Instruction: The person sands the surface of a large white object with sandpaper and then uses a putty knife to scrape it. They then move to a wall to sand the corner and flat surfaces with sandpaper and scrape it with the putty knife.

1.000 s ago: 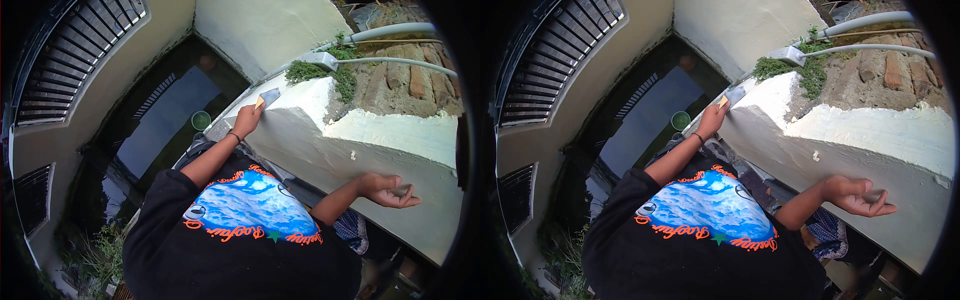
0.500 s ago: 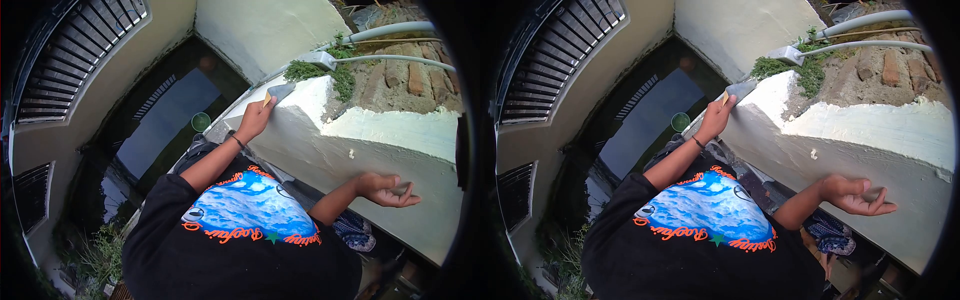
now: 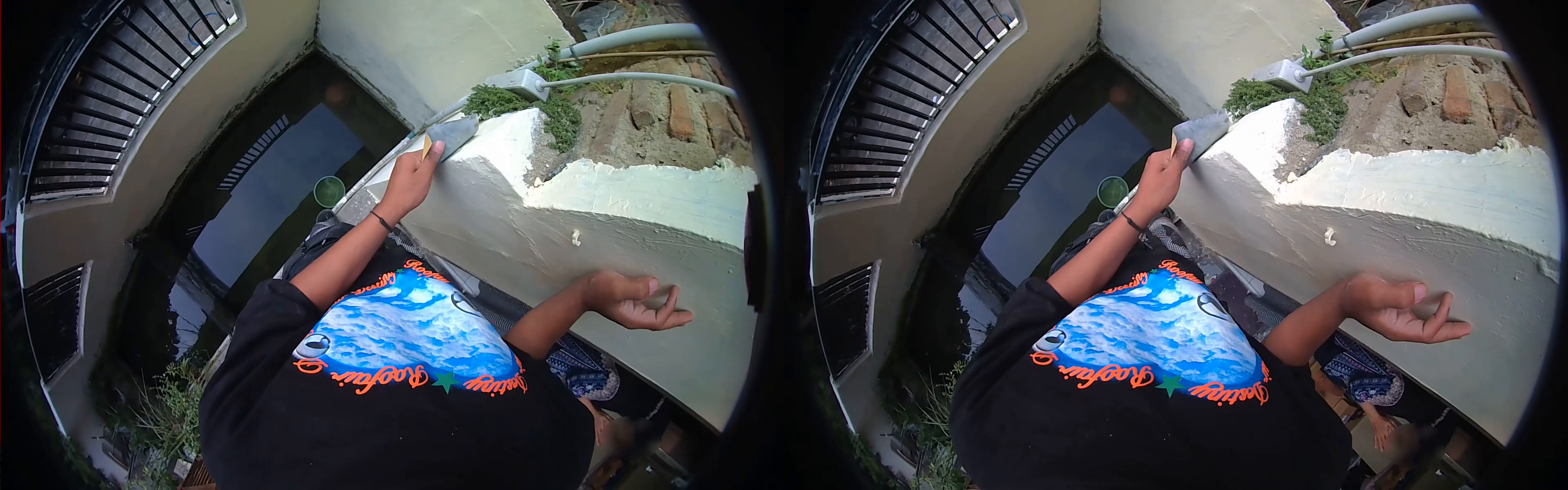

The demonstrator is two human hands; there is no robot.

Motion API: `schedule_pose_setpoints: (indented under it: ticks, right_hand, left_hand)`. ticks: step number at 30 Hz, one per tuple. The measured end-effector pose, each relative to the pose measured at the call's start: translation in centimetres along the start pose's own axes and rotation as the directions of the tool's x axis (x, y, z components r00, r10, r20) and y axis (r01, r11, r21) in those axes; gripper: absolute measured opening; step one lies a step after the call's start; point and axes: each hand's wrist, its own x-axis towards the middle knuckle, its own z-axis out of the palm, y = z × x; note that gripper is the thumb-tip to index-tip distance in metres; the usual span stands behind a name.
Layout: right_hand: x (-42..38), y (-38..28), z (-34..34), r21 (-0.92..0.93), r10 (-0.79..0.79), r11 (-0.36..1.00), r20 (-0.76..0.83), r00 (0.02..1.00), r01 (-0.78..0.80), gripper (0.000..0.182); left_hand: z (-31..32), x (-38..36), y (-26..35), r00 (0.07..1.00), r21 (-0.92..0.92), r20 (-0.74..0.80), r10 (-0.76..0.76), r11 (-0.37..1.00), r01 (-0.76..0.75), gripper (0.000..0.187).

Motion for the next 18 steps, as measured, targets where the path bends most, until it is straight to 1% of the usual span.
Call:
schedule_pose_setpoints:
  ticks: [1,2,3,4,5,7,8,12,14,15,17,18]
  right_hand:
    - [0.0,0.0,0.0,0.002,0.002,1.0,0.001,1.0,-0.002,0.032]
    - [0.0,0.0,0.0,0.008,0.003,1.0,-0.002,1.0,-0.003,0.032]
    - [0.0,0.0,0.1,0.014,0.002,1.0,-0.007,1.0,-0.002,0.032]
    - [0.1,0.0,0.1,0.015,0.003,1.0,-0.014,1.0,-0.003,0.032]
    - [0.1,0.1,0.0,0.008,-0.007,1.0,-0.01,1.0,0.007,0.032]
    - [-0.1,0.2,0.0,0.001,-0.016,1.0,0.001,1.0,0.016,0.032]
    - [-0.1,0.2,0.1,0.002,-0.016,1.0,-0.006,1.0,0.016,0.032]
    - [-0.1,0.3,0.1,-0.002,-0.013,1.0,-0.011,1.0,0.013,0.032]
    - [-0.2,0.3,0.1,-0.009,-0.01,1.0,-0.012,1.0,0.01,0.032]
    - [-0.3,0.3,0.1,-0.018,-0.007,1.0,-0.01,1.0,0.007,0.032]
    - [-0.3,0.3,0.1,-0.015,-0.007,1.0,-0.011,1.0,0.007,0.032]
    - [-0.3,0.4,0.1,-0.016,-0.007,1.0,-0.007,1.0,0.006,0.032]
  left_hand:
    - [-0.3,-0.4,1.5,1.0,0.002,-0.002,-0.001,1.0,0.001,0.057]
    - [-0.7,-1.0,3.1,0.999,-0.185,0.005,-0.032,0.982,0.033,0.053]
    - [-1.1,-1.2,4.0,0.998,-0.366,0.02,-0.058,0.928,0.061,0.052]
    - [-1.9,-0.9,3.3,0.977,-0.55,0.127,-0.17,0.808,0.212,0.047]
    - [-2.2,-0.9,3.6,0.978,-0.547,0.127,-0.163,0.811,0.206,0.047]
    - [-2.8,-1.8,5.4,0.994,-0.755,0.066,-0.086,0.647,0.107,0.04]
    - [-3.3,-1.9,5.2,0.988,-0.792,0.107,-0.11,0.592,0.152,0.038]
    - [-3.3,-1.9,5.1,0.993,-0.802,0.071,-0.091,0.587,0.111,0.037]
    - [-2.7,-1.8,4.9,0.993,-0.74,-0.054,-0.102,0.672,0.029,0.038]
    - [-2.4,-1.8,4.6,0.993,-0.74,-0.056,-0.099,0.672,0.026,0.038]
    - [-1.4,-2.0,4.1,0.994,-0.577,0.073,-0.087,0.809,0.113,0.042]
    - [-0.7,-2.4,4.2,0.992,-0.389,0.108,-0.061,0.916,0.098,0.048]
